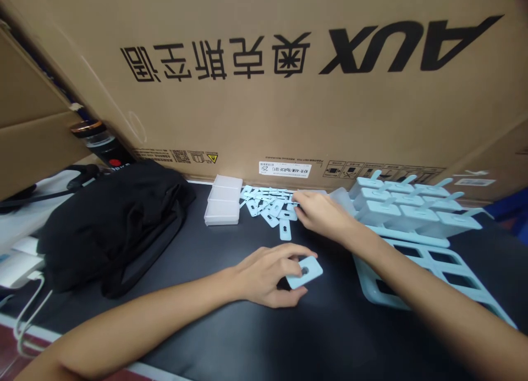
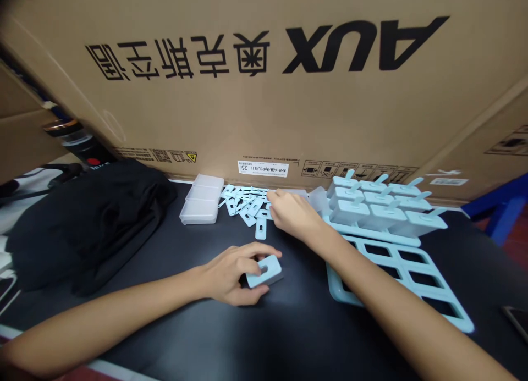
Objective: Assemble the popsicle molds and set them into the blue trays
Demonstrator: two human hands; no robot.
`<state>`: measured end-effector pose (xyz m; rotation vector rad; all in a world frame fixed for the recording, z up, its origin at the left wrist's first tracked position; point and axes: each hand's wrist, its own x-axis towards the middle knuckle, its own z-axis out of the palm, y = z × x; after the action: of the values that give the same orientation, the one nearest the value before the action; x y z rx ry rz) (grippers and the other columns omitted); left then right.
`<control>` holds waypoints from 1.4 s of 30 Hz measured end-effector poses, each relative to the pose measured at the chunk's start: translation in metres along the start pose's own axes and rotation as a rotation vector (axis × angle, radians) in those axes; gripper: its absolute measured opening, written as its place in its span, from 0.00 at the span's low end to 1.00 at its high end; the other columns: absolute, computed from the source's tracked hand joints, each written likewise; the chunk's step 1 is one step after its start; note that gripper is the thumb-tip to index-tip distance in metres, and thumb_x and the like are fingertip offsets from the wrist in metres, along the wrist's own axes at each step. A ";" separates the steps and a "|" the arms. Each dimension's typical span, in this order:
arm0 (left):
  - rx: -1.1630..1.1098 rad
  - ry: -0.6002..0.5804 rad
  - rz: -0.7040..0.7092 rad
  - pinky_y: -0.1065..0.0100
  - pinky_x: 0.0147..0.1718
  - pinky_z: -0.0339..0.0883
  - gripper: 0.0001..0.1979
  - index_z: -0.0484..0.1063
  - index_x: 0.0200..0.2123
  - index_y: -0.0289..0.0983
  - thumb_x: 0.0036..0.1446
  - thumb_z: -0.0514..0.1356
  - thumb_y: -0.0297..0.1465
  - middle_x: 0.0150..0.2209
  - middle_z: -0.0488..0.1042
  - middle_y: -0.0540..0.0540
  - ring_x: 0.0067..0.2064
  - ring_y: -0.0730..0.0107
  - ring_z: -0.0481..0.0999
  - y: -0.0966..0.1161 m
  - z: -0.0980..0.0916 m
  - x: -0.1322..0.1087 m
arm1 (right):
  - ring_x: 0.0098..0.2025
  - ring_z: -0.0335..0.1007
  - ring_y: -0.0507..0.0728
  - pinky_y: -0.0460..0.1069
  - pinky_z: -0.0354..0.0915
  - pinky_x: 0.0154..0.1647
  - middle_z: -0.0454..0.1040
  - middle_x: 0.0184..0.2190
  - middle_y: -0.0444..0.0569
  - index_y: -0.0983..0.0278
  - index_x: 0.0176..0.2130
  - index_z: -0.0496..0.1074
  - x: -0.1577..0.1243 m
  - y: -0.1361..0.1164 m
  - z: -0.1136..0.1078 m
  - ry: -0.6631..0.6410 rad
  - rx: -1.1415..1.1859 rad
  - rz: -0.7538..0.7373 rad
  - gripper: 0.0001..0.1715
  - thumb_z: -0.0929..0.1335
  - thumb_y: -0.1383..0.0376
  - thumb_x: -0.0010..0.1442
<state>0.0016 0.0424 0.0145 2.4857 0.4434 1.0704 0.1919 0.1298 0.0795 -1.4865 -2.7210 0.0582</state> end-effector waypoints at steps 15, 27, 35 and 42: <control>-0.079 0.049 0.021 0.70 0.38 0.72 0.12 0.60 0.42 0.39 0.61 0.61 0.35 0.39 0.77 0.43 0.39 0.71 0.78 -0.001 -0.002 0.003 | 0.38 0.73 0.59 0.48 0.58 0.33 0.76 0.38 0.57 0.69 0.46 0.71 0.028 0.002 0.010 -0.109 -0.011 0.020 0.18 0.63 0.74 0.55; -0.038 0.171 0.024 0.69 0.37 0.73 0.17 0.60 0.46 0.39 0.58 0.64 0.33 0.39 0.77 0.43 0.38 0.70 0.78 -0.003 -0.001 0.005 | 0.27 0.68 0.51 0.46 0.63 0.29 0.73 0.29 0.42 0.61 0.38 0.67 -0.055 0.002 -0.062 0.082 0.705 -0.042 0.07 0.67 0.64 0.56; -0.019 0.145 0.014 0.70 0.36 0.73 0.13 0.64 0.43 0.38 0.58 0.64 0.32 0.39 0.77 0.43 0.37 0.71 0.77 -0.001 -0.003 0.005 | 0.29 0.68 0.51 0.46 0.63 0.31 0.73 0.32 0.43 0.59 0.40 0.71 -0.094 -0.014 -0.062 0.026 0.627 -0.156 0.06 0.68 0.65 0.59; -0.030 0.139 -0.040 0.71 0.34 0.73 0.11 0.65 0.40 0.37 0.58 0.64 0.34 0.39 0.78 0.44 0.36 0.72 0.77 0.001 -0.003 0.006 | 0.37 0.69 0.54 0.48 0.64 0.40 0.74 0.39 0.46 0.59 0.42 0.71 -0.097 -0.014 -0.055 -0.087 0.560 -0.181 0.07 0.67 0.62 0.62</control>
<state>0.0033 0.0444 0.0203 2.3754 0.5126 1.2298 0.2350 0.0413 0.1332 -1.0945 -2.5700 0.8167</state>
